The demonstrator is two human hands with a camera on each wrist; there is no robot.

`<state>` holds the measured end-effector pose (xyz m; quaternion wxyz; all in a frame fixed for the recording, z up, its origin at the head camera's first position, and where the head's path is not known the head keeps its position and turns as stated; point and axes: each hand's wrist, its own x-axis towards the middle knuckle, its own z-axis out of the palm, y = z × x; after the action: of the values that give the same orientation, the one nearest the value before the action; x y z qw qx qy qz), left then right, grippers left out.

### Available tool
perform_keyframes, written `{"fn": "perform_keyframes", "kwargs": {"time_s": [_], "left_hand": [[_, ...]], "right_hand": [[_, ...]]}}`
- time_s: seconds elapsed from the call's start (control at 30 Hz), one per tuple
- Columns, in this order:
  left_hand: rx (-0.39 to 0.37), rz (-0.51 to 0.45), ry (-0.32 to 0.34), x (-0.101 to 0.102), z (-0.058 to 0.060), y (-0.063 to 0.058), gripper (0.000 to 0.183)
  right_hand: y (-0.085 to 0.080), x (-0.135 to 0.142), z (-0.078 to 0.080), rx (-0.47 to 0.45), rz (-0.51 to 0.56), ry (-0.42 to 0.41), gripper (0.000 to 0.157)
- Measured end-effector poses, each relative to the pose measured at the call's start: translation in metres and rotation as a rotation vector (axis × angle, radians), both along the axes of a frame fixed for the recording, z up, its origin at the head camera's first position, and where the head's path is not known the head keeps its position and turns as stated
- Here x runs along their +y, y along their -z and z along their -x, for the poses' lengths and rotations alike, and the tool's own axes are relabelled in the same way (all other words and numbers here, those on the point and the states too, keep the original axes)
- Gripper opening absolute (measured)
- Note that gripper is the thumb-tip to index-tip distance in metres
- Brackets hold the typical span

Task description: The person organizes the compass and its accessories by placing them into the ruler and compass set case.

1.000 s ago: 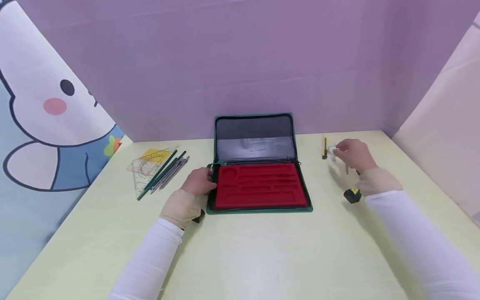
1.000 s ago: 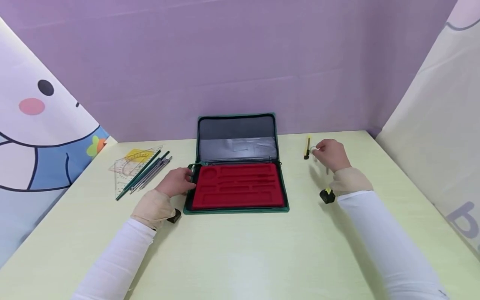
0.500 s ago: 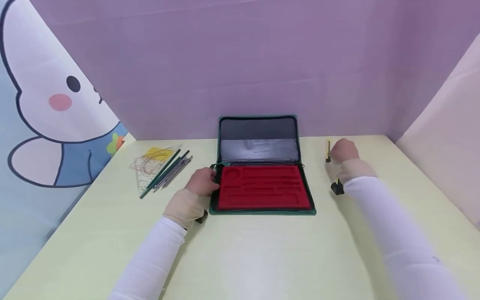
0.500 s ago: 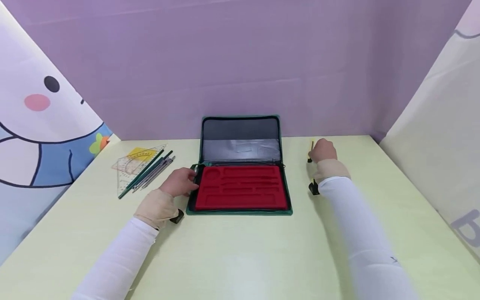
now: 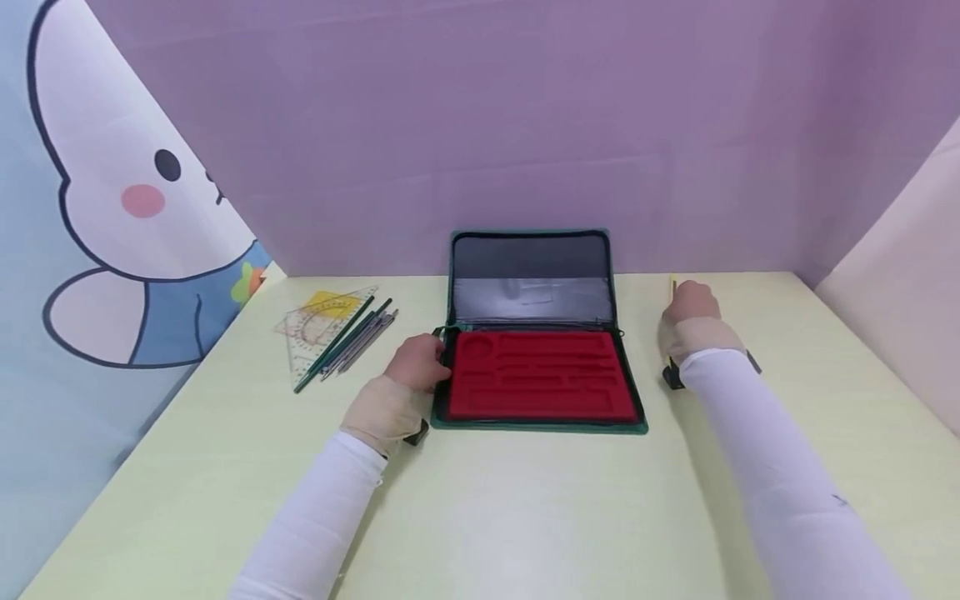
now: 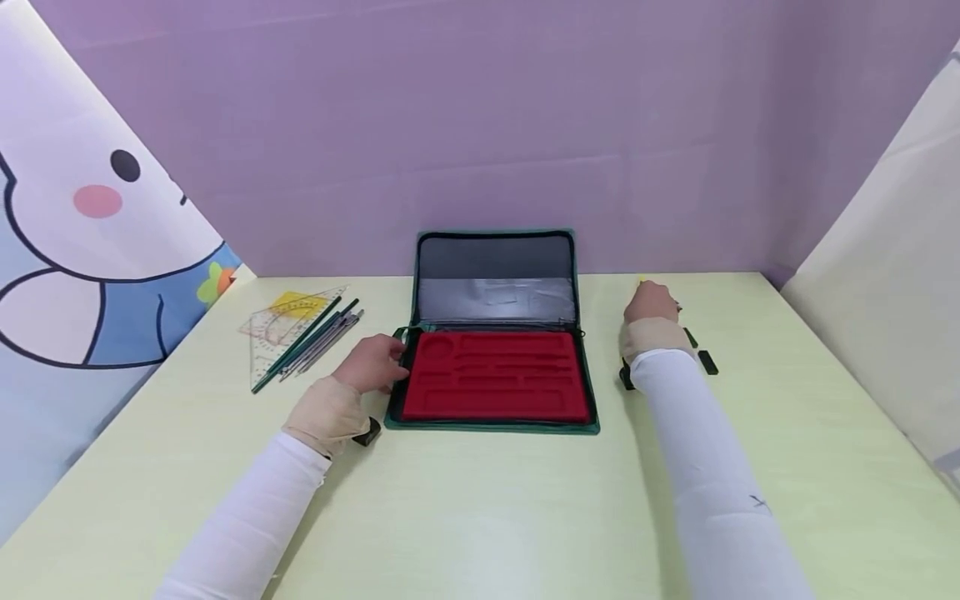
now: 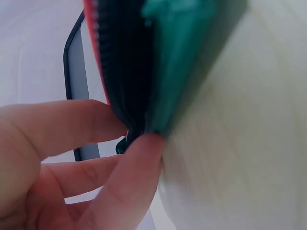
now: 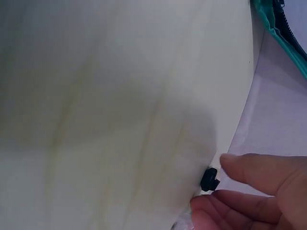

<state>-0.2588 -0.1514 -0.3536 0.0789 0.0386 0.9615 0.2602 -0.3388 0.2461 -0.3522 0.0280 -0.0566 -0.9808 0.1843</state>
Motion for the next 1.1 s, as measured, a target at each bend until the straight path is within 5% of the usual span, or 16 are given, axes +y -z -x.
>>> {"fn": "perform_keyframes", "kwargs": {"time_s": [0.73,1.1], "left_hand": [[0.009,0.027,0.018,0.007,-0.001,0.001,0.036],[0.001,0.031,0.017,0.001,-0.002,-0.004,0.033]], "right_hand": [[0.006,0.022,-0.009,-0.015,0.109,0.064,0.018],[-0.004,0.027,-0.007,0.011,0.103,-0.19,0.029]]}}
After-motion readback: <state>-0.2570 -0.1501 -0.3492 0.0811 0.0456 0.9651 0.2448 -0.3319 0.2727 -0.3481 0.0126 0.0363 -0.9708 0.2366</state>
